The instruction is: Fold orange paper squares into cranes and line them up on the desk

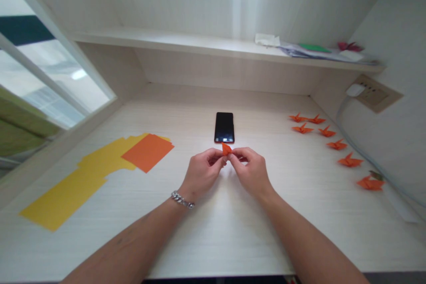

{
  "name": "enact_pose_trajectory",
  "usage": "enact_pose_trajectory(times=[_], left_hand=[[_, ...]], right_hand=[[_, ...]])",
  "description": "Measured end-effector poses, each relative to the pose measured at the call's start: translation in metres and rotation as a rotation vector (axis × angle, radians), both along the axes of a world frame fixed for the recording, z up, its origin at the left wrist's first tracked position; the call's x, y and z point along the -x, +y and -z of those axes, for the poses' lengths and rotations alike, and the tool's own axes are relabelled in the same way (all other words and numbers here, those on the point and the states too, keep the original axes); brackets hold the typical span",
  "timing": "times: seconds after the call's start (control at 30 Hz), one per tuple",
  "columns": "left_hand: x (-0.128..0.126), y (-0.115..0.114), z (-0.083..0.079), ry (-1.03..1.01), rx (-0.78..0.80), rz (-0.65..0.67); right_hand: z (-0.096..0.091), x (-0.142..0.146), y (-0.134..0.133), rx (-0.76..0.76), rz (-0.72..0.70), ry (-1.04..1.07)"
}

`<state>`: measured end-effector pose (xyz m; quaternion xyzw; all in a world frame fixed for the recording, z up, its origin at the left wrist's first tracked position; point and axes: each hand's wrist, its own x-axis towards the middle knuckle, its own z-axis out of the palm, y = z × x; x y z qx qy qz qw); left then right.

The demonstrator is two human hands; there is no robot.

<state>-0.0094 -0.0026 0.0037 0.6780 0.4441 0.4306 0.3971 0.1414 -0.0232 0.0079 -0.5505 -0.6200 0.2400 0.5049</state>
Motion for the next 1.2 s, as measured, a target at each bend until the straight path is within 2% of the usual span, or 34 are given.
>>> enact_pose_trajectory(times=[0.27,0.63,0.97,1.2], left_hand=[[0.0,0.001,-0.001,-0.049,-0.056,-0.141],[-0.001,-0.003,-0.008,0.097,-0.175,-0.231],[0.0,-0.004,-0.007,0.127,-0.307,-0.193],[0.001,-0.004,-0.009,0.128,-0.301,-0.146]], right_hand=[[0.0,0.007,-0.002,0.067,-0.047,0.235],[0.003,0.01,-0.003,0.075,-0.03,0.265],[0.003,0.01,-0.004,0.08,-0.036,0.295],[0.001,0.01,-0.003,0.071,-0.021,0.295]])
